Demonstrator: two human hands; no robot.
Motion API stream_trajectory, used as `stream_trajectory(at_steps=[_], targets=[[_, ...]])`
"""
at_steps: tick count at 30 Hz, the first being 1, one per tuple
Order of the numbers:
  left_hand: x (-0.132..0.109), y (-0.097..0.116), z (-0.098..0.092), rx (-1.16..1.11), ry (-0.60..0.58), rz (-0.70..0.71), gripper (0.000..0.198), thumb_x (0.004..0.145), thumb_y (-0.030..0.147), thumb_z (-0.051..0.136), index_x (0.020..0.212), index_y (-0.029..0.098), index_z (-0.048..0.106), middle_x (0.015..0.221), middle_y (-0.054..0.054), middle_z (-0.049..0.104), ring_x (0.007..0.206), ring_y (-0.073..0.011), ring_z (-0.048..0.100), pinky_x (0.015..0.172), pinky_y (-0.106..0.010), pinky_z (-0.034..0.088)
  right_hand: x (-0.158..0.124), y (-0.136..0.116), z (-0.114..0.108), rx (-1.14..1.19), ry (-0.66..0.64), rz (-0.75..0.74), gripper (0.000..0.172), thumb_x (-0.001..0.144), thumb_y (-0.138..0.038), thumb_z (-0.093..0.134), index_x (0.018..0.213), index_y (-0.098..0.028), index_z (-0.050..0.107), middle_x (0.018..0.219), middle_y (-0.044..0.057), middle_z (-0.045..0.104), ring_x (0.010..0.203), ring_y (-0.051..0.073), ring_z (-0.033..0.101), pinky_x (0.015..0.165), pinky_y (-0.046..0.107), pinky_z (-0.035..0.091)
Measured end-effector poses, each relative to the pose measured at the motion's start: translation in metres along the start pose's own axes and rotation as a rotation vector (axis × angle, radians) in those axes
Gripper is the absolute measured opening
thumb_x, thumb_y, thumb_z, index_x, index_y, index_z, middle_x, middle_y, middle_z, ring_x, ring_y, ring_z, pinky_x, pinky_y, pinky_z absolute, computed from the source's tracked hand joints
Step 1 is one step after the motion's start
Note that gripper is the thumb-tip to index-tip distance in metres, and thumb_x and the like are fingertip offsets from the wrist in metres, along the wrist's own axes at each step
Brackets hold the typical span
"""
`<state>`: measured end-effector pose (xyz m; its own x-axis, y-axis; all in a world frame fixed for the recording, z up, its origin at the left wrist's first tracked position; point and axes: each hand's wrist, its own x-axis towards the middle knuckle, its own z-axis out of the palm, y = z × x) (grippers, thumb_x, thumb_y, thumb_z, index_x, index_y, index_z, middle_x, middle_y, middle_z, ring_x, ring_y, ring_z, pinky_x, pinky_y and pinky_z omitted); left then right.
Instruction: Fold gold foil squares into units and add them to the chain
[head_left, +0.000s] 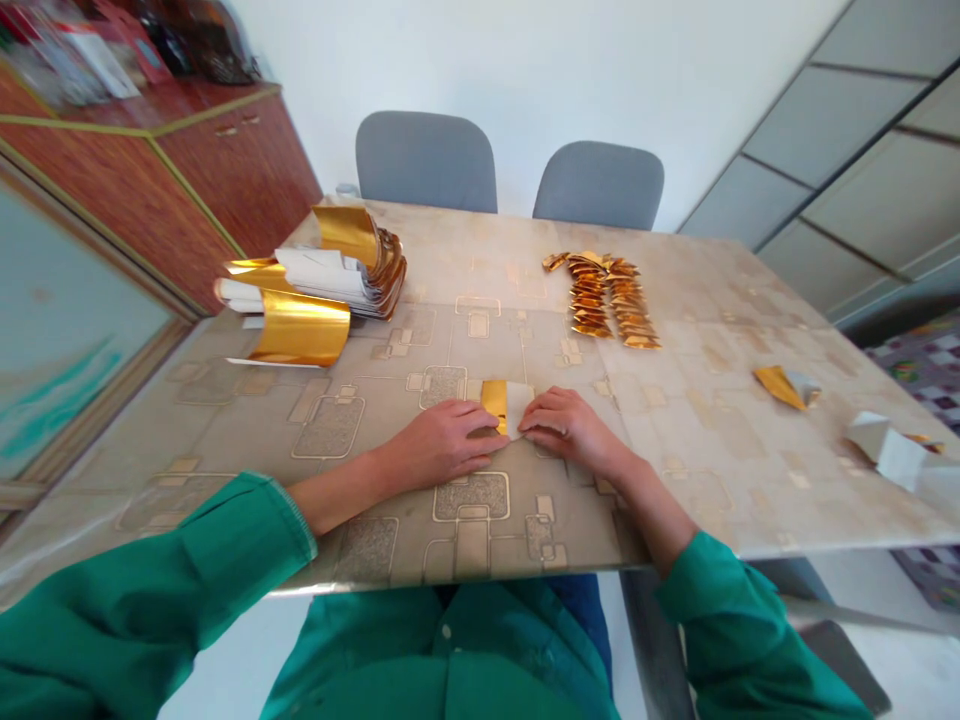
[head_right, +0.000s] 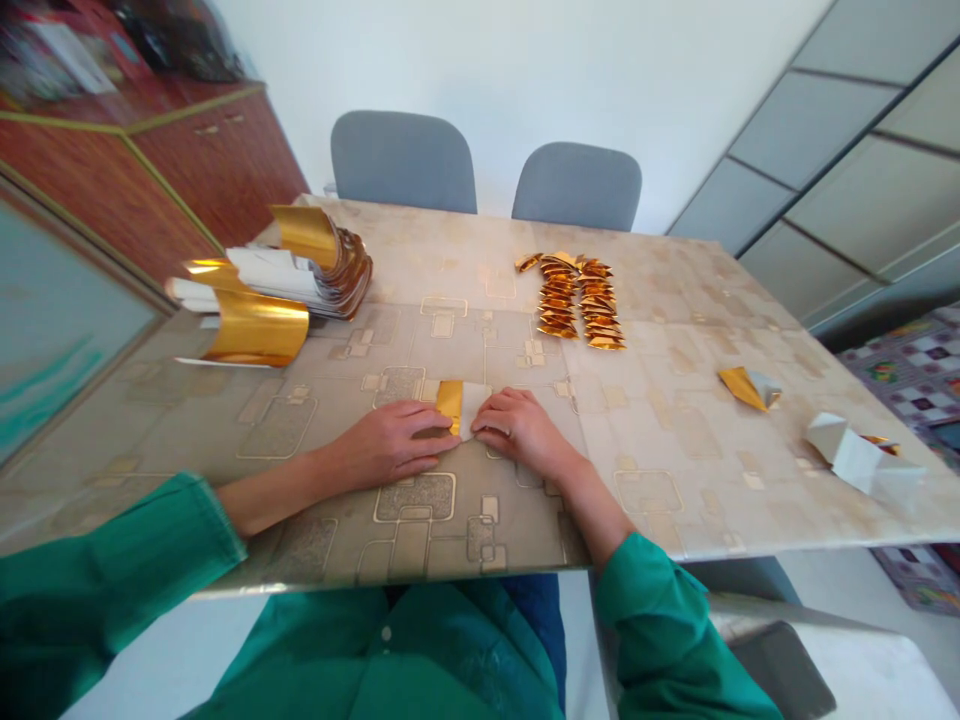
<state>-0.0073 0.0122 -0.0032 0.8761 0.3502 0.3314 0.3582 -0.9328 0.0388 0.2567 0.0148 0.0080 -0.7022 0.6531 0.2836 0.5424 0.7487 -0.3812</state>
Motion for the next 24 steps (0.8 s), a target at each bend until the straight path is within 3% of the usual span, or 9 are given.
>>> stream_trajectory(at_steps=[7, 12, 24], targets=[[-0.001, 0.0, -0.001, -0.046, -0.033, -0.039, 0.03, 0.098, 0.032, 0.053, 0.126, 0.024, 0.062, 0.122, -0.008, 0.062, 0.112, -0.0243, 0.056, 0.099, -0.041, 0.047, 0.016, 0.012, 0.001, 0.109, -0.065, 0.107, 0.014, 0.093, -0.033, 0.065, 0.084, -0.024, 0.071, 0.08, 0.0, 0.07, 0.08, 0.015, 0.06, 0.078, 0.03, 0.04], [-0.003, 0.001, -0.001, -0.109, -0.035, -0.062, 0.037, 0.098, 0.032, 0.052, 0.131, 0.017, 0.057, 0.12, -0.01, 0.063, 0.112, -0.0242, 0.056, 0.101, -0.042, 0.045, 0.02, 0.008, 0.002, 0.132, -0.054, 0.172, 0.017, 0.092, -0.034, 0.065, 0.08, -0.022, 0.069, 0.076, 0.0, 0.068, 0.075, 0.015, 0.058, 0.075, 0.029, 0.039], [0.0, 0.005, -0.006, -0.204, -0.034, -0.145, 0.037, 0.093, 0.032, 0.058, 0.128, 0.018, 0.06, 0.122, -0.011, 0.061, 0.115, -0.0271, 0.054, 0.101, -0.045, 0.044, 0.019, -0.009, 0.008, -0.063, -0.023, 0.259, 0.012, 0.09, -0.027, 0.065, 0.081, -0.021, 0.061, 0.08, 0.0, 0.063, 0.081, 0.017, 0.053, 0.075, 0.03, 0.032]])
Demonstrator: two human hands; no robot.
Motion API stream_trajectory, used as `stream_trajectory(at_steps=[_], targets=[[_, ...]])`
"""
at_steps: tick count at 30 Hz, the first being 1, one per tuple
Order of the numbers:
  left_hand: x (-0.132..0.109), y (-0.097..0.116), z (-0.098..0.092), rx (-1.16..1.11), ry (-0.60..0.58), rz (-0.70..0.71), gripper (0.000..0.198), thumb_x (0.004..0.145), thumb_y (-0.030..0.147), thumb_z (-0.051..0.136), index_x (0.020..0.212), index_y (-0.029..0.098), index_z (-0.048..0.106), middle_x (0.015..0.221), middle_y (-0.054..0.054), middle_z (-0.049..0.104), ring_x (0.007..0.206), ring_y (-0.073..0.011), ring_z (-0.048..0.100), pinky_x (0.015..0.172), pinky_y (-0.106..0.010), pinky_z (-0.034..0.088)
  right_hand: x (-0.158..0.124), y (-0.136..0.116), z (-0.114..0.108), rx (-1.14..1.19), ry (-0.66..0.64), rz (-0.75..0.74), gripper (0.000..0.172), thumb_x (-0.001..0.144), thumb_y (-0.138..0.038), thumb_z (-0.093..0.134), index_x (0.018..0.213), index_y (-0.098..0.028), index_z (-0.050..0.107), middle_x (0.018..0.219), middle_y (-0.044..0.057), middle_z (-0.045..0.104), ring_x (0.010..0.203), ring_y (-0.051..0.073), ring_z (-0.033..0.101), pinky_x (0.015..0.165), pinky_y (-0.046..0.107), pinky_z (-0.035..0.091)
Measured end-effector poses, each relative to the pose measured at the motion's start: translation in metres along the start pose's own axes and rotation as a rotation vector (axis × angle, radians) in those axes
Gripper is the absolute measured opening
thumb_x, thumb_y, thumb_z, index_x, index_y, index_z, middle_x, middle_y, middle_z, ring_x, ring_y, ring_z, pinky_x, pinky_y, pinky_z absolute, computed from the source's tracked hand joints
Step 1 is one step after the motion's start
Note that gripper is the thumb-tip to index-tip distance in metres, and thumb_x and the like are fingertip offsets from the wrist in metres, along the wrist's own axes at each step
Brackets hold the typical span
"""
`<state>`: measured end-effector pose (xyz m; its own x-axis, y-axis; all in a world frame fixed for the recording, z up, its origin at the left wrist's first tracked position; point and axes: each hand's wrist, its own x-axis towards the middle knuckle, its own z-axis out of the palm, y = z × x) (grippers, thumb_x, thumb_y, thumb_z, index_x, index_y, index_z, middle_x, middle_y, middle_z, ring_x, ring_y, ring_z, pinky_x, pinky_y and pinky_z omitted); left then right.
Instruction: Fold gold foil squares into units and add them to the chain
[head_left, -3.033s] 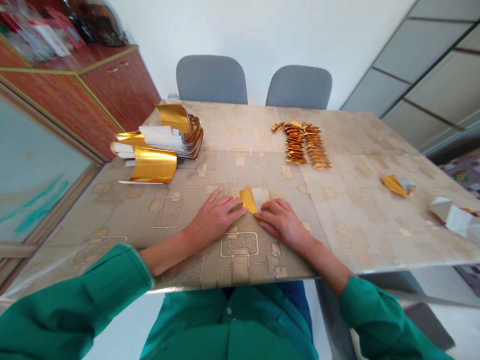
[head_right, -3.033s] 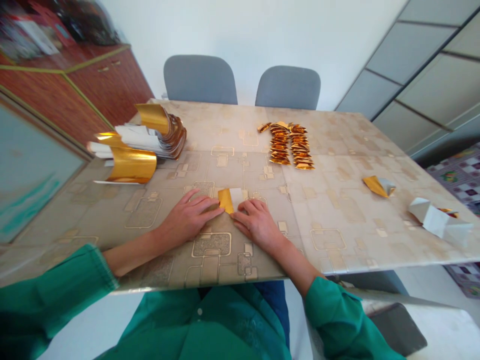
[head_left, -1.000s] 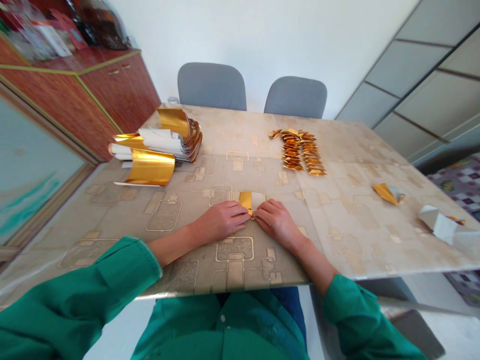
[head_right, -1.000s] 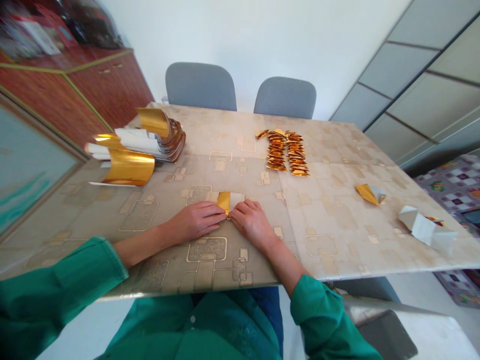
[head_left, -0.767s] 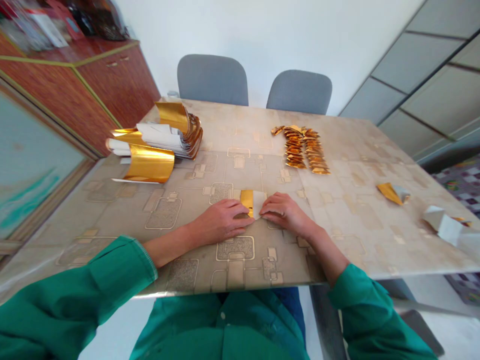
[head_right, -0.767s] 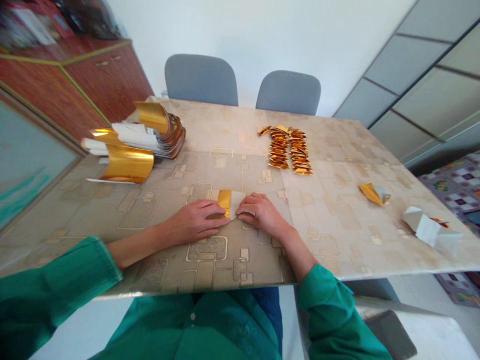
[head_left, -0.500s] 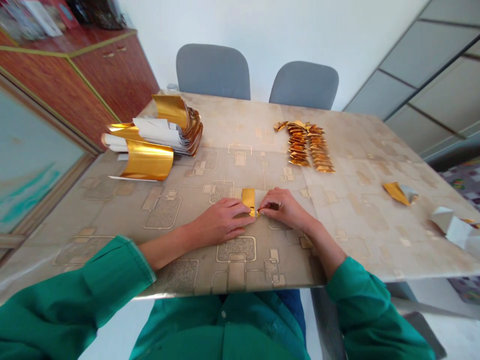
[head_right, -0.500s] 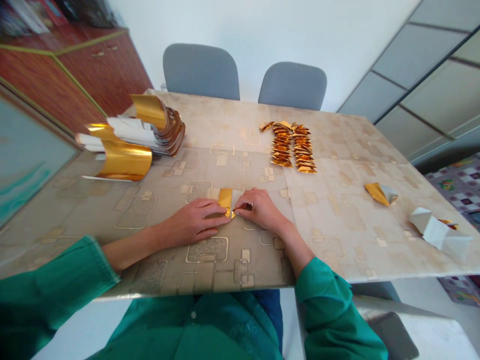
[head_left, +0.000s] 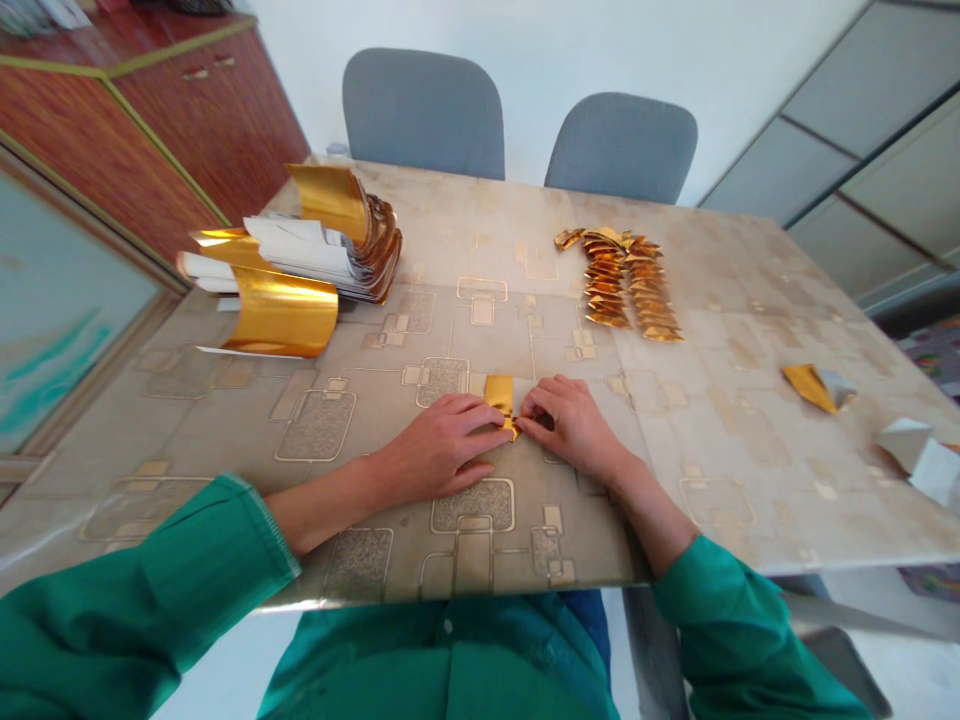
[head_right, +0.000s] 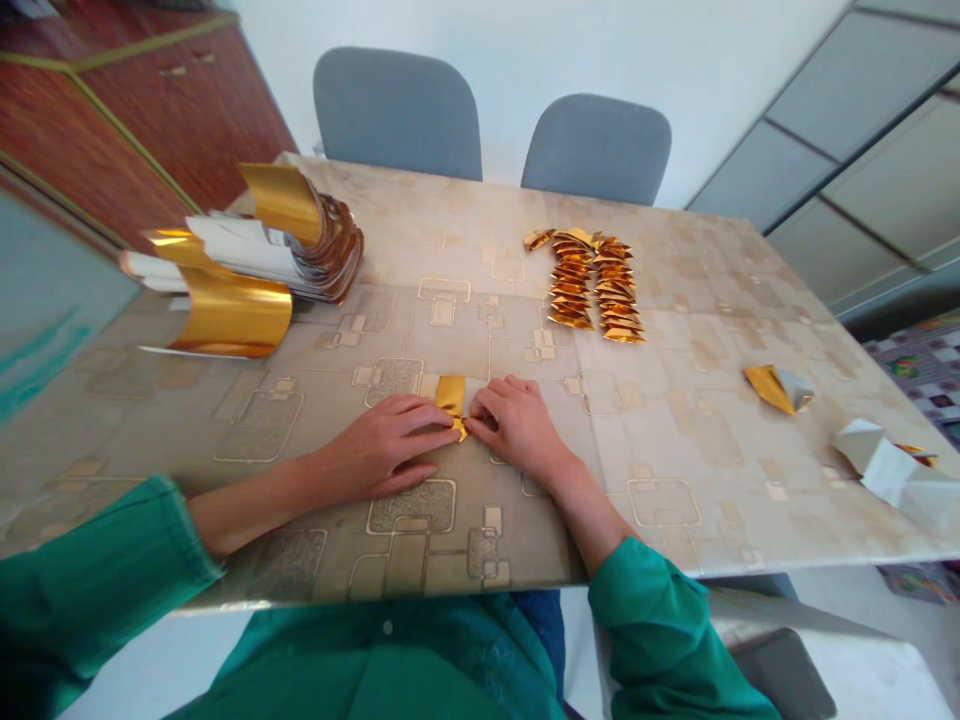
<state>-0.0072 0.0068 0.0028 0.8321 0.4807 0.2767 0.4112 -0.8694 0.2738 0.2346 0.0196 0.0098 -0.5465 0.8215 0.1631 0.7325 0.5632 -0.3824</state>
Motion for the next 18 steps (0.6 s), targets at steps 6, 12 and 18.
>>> stream_trajectory(at_steps=[6, 12, 18], targets=[[0.001, 0.002, -0.001, -0.018, -0.032, -0.019, 0.048, 0.095, 0.04, 0.056, 0.136, 0.017, 0.053, 0.118, -0.011, 0.062, 0.112, -0.0281, 0.053, 0.099, -0.046, 0.045, -0.001, -0.002, -0.002, -0.027, -0.016, 0.004, 0.013, 0.093, -0.027, 0.062, 0.082, -0.02, 0.059, 0.082, 0.001, 0.061, 0.083, 0.018, 0.051, 0.075, 0.03, 0.029], [0.001, 0.003, 0.002, 0.07, -0.053, 0.007, 0.043, 0.096, 0.044, 0.056, 0.13, 0.019, 0.059, 0.118, -0.012, 0.061, 0.115, -0.0305, 0.052, 0.1, -0.048, 0.045, -0.002, -0.007, 0.002, -0.116, -0.004, 0.002, 0.013, 0.094, -0.027, 0.059, 0.083, -0.02, 0.057, 0.084, 0.002, 0.06, 0.084, 0.02, 0.05, 0.077, 0.032, 0.029], [0.001, 0.004, 0.006, 0.133, -0.049, 0.014, 0.043, 0.095, 0.045, 0.058, 0.129, 0.019, 0.059, 0.117, -0.012, 0.061, 0.115, -0.0305, 0.053, 0.099, -0.047, 0.046, -0.009, -0.004, 0.01, -0.125, 0.065, 0.056, 0.015, 0.095, -0.034, 0.057, 0.09, -0.021, 0.056, 0.09, 0.004, 0.06, 0.088, 0.022, 0.049, 0.081, 0.034, 0.03]])
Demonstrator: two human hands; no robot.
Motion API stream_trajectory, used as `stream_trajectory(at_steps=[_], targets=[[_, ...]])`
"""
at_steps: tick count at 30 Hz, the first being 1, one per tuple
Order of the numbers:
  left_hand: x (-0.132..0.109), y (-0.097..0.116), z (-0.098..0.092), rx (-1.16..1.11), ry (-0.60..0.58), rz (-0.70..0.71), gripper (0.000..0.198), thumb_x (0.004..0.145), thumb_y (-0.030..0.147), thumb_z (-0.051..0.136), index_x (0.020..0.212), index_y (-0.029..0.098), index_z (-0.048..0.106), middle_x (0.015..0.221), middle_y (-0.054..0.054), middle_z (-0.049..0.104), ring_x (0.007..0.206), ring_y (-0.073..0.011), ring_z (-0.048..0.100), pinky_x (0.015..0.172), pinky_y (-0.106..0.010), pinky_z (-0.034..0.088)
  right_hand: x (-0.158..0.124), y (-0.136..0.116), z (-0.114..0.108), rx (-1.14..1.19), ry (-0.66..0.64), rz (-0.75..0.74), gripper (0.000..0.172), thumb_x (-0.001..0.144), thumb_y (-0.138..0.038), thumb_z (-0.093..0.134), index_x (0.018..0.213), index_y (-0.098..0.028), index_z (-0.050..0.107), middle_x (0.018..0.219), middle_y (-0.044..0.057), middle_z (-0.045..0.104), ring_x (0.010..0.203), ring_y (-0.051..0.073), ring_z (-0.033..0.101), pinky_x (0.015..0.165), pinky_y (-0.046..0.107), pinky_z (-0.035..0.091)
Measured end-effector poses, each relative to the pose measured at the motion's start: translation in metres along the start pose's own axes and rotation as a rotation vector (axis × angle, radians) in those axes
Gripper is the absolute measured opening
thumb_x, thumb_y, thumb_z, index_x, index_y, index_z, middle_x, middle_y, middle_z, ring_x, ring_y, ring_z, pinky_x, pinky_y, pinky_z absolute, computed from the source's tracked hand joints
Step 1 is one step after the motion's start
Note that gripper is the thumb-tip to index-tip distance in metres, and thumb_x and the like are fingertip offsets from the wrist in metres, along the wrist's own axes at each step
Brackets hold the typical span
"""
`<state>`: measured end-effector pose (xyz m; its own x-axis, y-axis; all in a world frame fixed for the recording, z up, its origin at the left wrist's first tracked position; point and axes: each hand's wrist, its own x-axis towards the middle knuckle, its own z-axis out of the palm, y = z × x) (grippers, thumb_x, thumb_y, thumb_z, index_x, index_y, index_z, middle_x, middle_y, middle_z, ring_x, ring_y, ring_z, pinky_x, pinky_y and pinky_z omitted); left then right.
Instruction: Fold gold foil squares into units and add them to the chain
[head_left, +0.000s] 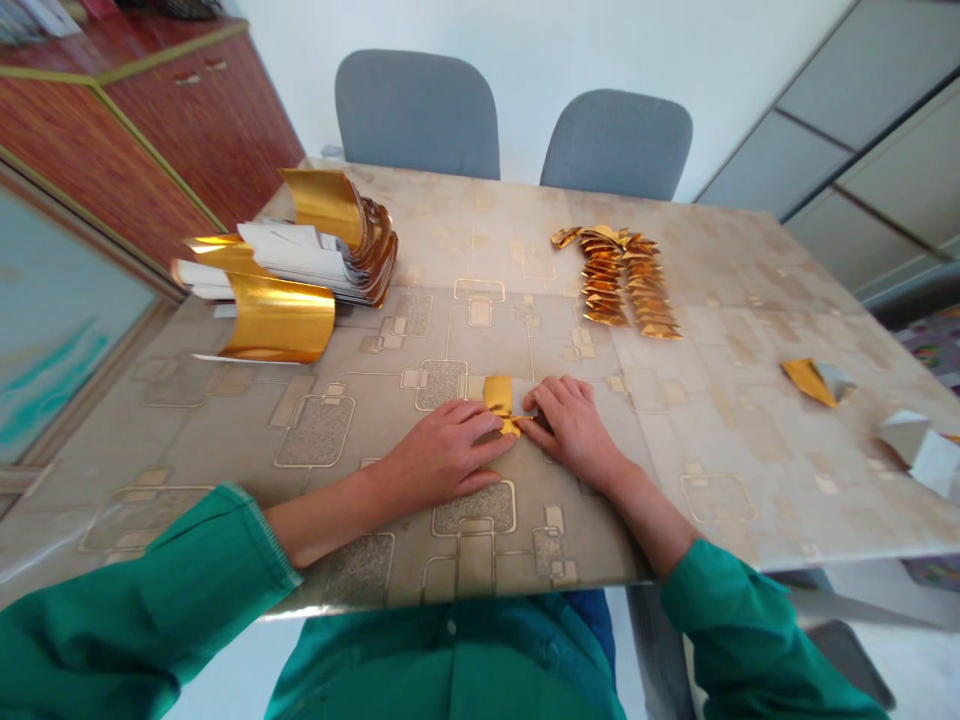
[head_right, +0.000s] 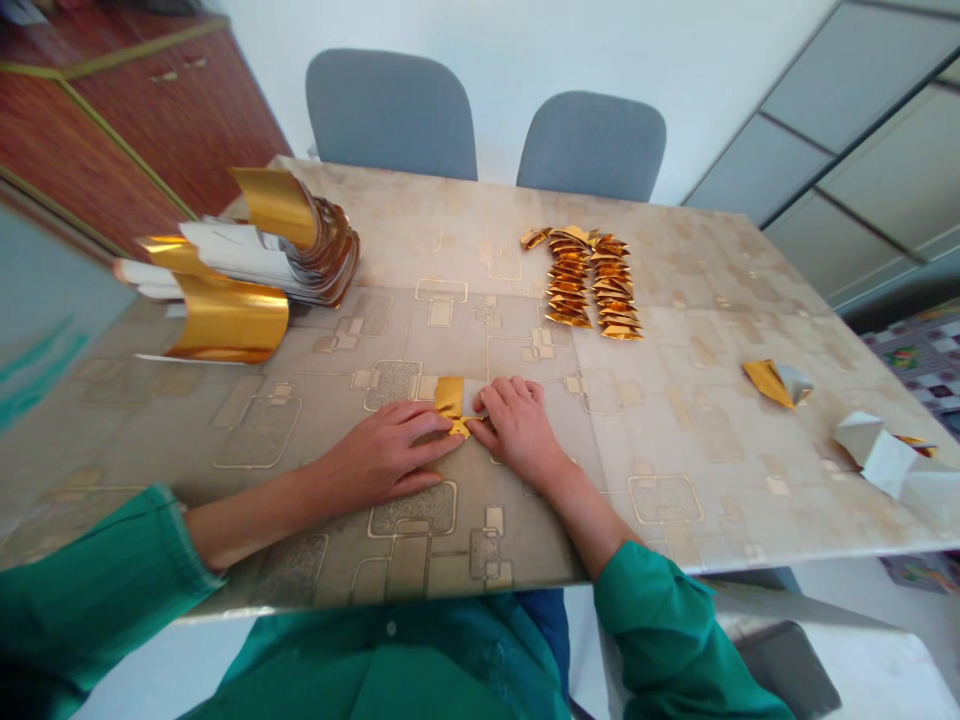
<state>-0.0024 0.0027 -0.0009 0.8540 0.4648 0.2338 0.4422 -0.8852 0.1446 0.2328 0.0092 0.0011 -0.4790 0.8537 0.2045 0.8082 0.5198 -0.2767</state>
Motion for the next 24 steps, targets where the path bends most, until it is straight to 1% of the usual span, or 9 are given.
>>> stream_trajectory(at_steps=[4, 10, 13, 15, 19, 24], targets=[[0.0, 0.001, -0.001, 0.032, 0.013, -0.001, 0.042, 0.094, 0.045, 0.059, 0.128, 0.02, 0.059, 0.12, -0.011, 0.061, 0.115, -0.03, 0.053, 0.099, -0.046, 0.046, -0.003, 0.007, 0.002, 0.088, 0.029, 0.067, 0.014, 0.095, -0.036, 0.057, 0.095, -0.022, 0.056, 0.095, 0.004, 0.06, 0.093, 0.022, 0.05, 0.082, 0.035, 0.032], [0.0, 0.004, -0.002, 0.054, 0.016, -0.017, 0.041, 0.092, 0.044, 0.063, 0.124, 0.019, 0.06, 0.122, -0.011, 0.06, 0.115, -0.0295, 0.054, 0.098, -0.046, 0.046, -0.001, 0.016, 0.0, 0.147, 0.05, 0.14, 0.006, 0.094, -0.029, 0.055, 0.095, -0.024, 0.057, 0.094, 0.004, 0.062, 0.092, 0.022, 0.053, 0.083, 0.036, 0.034], [0.001, 0.005, -0.002, 0.063, 0.001, -0.025, 0.042, 0.091, 0.044, 0.064, 0.124, 0.018, 0.06, 0.12, -0.011, 0.061, 0.114, -0.0295, 0.054, 0.097, -0.045, 0.047, -0.001, 0.013, -0.003, 0.162, 0.065, 0.123, 0.008, 0.096, -0.03, 0.052, 0.097, -0.024, 0.057, 0.094, 0.004, 0.062, 0.092, 0.022, 0.053, 0.084, 0.037, 0.034], [0.001, 0.007, -0.002, 0.076, -0.014, -0.026, 0.043, 0.09, 0.043, 0.065, 0.125, 0.018, 0.059, 0.119, -0.012, 0.061, 0.114, -0.0296, 0.053, 0.097, -0.045, 0.047, -0.001, 0.007, -0.003, 0.164, 0.065, 0.091, 0.01, 0.095, -0.033, 0.055, 0.098, -0.024, 0.057, 0.095, 0.004, 0.062, 0.093, 0.023, 0.053, 0.086, 0.037, 0.034], [0.002, 0.008, -0.004, 0.113, -0.043, -0.027, 0.047, 0.089, 0.044, 0.066, 0.127, 0.017, 0.057, 0.117, -0.011, 0.061, 0.113, -0.03, 0.053, 0.098, -0.045, 0.047, -0.001, -0.003, -0.001, 0.144, 0.025, 0.052, 0.016, 0.091, -0.036, 0.062, 0.097, -0.022, 0.056, 0.098, 0.004, 0.062, 0.094, 0.023, 0.051, 0.087, 0.038, 0.033], [0.001, 0.008, -0.006, 0.117, -0.056, -0.002, 0.049, 0.089, 0.045, 0.067, 0.128, 0.016, 0.056, 0.118, -0.012, 0.06, 0.113, -0.0298, 0.053, 0.097, -0.044, 0.048, -0.002, 0.004, 0.002, 0.131, 0.014, 0.077, 0.012, 0.093, -0.033, 0.061, 0.098, -0.023, 0.057, 0.095, 0.003, 0.061, 0.094, 0.022, 0.051, 0.085, 0.036, 0.033]])
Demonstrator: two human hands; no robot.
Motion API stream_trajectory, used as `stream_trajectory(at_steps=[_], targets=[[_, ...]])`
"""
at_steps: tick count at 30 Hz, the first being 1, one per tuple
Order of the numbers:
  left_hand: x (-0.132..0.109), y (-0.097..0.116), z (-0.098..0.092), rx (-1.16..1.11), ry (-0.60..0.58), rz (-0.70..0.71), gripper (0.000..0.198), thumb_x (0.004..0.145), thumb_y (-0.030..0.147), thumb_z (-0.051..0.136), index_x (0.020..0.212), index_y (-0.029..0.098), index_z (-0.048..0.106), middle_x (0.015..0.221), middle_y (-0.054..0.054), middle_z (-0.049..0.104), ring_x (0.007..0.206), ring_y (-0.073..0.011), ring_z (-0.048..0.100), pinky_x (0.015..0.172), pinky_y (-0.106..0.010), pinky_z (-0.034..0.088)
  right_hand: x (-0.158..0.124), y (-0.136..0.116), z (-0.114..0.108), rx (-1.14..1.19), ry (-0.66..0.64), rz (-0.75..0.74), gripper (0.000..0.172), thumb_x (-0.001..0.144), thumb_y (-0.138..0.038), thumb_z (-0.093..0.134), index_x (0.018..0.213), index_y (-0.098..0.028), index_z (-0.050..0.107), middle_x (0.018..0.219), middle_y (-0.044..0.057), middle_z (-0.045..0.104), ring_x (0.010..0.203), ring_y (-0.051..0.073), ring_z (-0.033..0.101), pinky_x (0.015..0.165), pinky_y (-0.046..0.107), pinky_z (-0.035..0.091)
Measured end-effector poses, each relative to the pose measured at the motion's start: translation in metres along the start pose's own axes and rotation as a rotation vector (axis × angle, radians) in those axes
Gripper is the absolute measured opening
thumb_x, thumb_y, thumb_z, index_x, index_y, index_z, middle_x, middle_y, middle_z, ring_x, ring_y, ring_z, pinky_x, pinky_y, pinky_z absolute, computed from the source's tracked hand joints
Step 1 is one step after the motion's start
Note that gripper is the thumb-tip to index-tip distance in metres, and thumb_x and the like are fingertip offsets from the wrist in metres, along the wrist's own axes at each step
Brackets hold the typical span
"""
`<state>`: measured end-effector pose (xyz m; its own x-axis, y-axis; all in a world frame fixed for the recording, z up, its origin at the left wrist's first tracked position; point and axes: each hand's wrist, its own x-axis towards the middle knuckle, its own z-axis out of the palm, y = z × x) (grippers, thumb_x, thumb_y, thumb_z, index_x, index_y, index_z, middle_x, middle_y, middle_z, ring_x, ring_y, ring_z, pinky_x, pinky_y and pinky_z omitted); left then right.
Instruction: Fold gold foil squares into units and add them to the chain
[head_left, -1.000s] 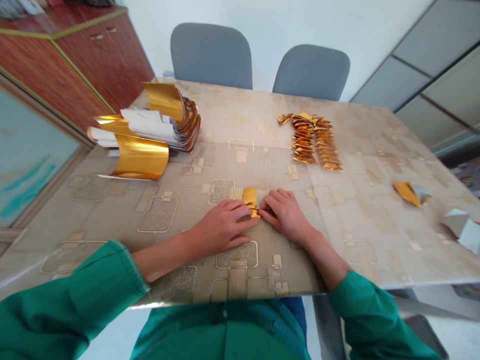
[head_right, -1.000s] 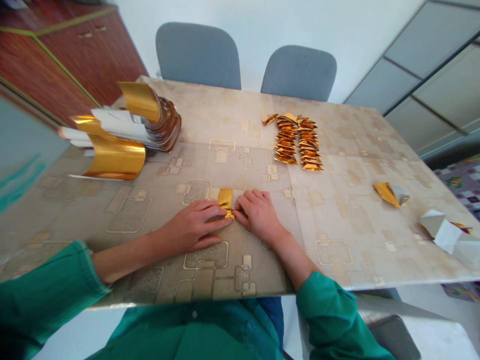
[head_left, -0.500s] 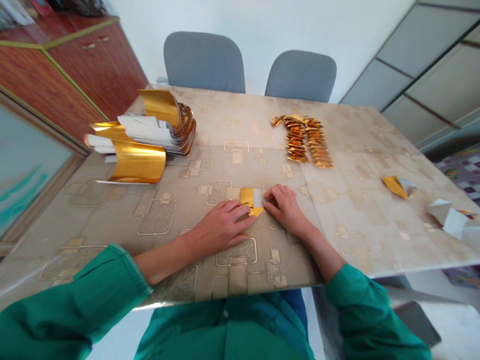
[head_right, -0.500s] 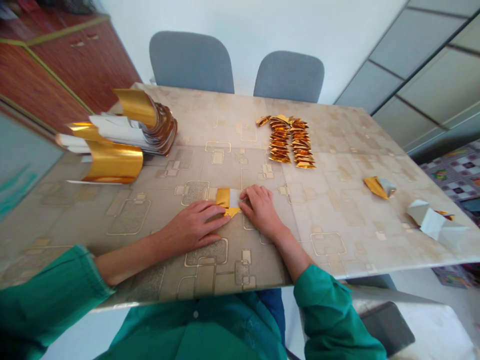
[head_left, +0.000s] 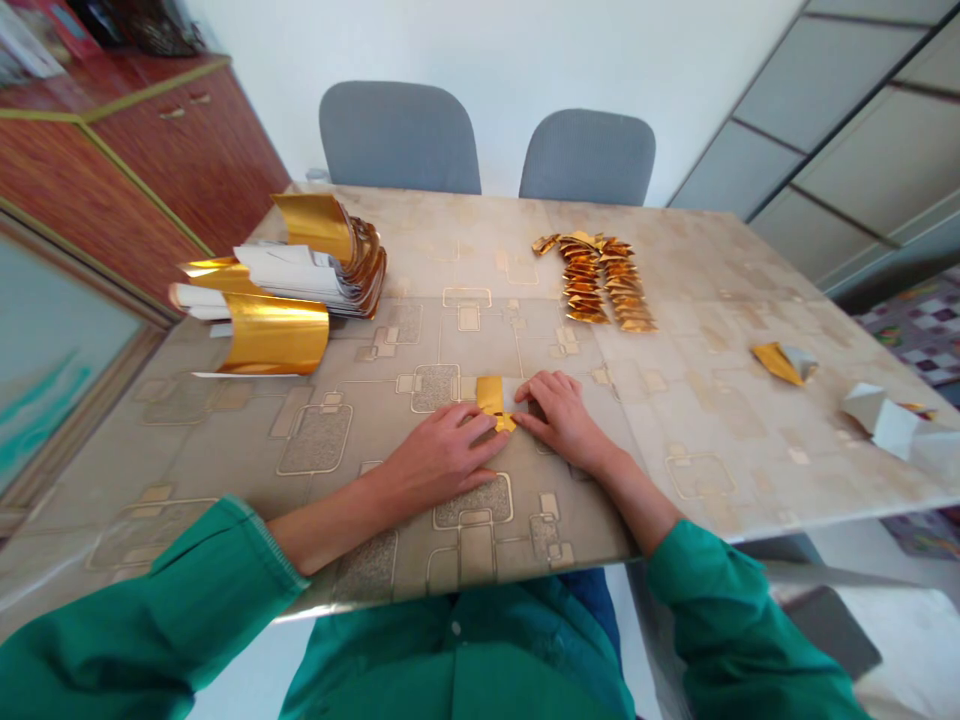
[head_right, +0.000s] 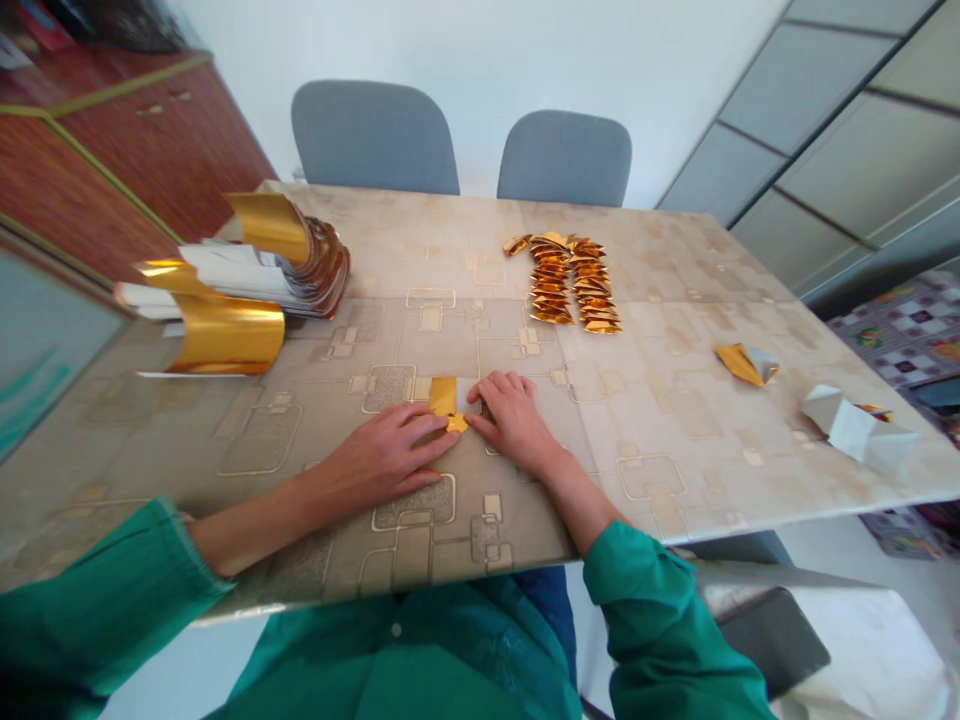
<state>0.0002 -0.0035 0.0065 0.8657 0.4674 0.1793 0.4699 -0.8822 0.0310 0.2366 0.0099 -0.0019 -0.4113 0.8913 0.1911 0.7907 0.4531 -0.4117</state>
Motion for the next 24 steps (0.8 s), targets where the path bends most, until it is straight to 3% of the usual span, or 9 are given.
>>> stream_trajectory(at_steps=[7, 11, 16, 20, 24], targets=[[-0.001, -0.003, 0.001, -0.007, 0.029, 0.019, 0.048, 0.089, 0.048, 0.066, 0.124, 0.017, 0.059, 0.12, -0.012, 0.061, 0.11, -0.0282, 0.056, 0.095, -0.043, 0.05, 0.001, 0.007, -0.005, -0.026, -0.004, -0.004, 0.006, 0.095, -0.024, 0.053, 0.094, -0.023, 0.059, 0.097, 0.004, 0.063, 0.094, 0.021, 0.052, 0.087, 0.036, 0.035], [-0.002, -0.016, 0.0, -0.027, 0.089, 0.069, 0.033, 0.094, 0.041, 0.062, 0.118, 0.018, 0.063, 0.118, -0.01, 0.064, 0.113, -0.0254, 0.058, 0.097, -0.041, 0.049, 0.002, 0.012, -0.009, -0.02, 0.052, -0.029, 0.018, 0.094, -0.015, 0.046, 0.095, -0.023, 0.061, 0.098, 0.005, 0.065, 0.095, 0.021, 0.054, 0.086, 0.037, 0.039], [0.002, -0.034, 0.003, -0.021, 0.162, 0.154, 0.02, 0.099, 0.032, 0.054, 0.109, 0.021, 0.068, 0.111, -0.005, 0.069, 0.11, -0.0201, 0.061, 0.099, -0.038, 0.047, 0.003, 0.012, -0.009, 0.021, 0.077, -0.167, 0.036, 0.089, -0.007, 0.042, 0.114, -0.024, 0.062, 0.124, 0.007, 0.063, 0.113, 0.022, 0.052, 0.095, 0.041, 0.042], [0.003, -0.04, 0.007, 0.01, 0.236, 0.149, 0.018, 0.1, 0.027, 0.053, 0.099, 0.023, 0.07, 0.113, -0.002, 0.07, 0.11, -0.0195, 0.059, 0.095, -0.036, 0.048, 0.004, 0.008, -0.007, -0.034, 0.006, -0.233, 0.031, 0.093, -0.012, 0.047, 0.118, -0.022, 0.062, 0.124, 0.008, 0.063, 0.112, 0.022, 0.052, 0.098, 0.041, 0.039], [0.0, -0.042, 0.006, 0.062, 0.206, 0.09, 0.016, 0.1, 0.022, 0.053, 0.096, 0.02, 0.069, 0.106, -0.002, 0.071, 0.102, -0.0188, 0.06, 0.087, -0.032, 0.048, 0.003, 0.004, -0.008, -0.115, -0.007, -0.219, 0.023, 0.095, -0.024, 0.053, 0.116, -0.022, 0.064, 0.116, 0.008, 0.065, 0.105, 0.023, 0.053, 0.093, 0.041, 0.037]])
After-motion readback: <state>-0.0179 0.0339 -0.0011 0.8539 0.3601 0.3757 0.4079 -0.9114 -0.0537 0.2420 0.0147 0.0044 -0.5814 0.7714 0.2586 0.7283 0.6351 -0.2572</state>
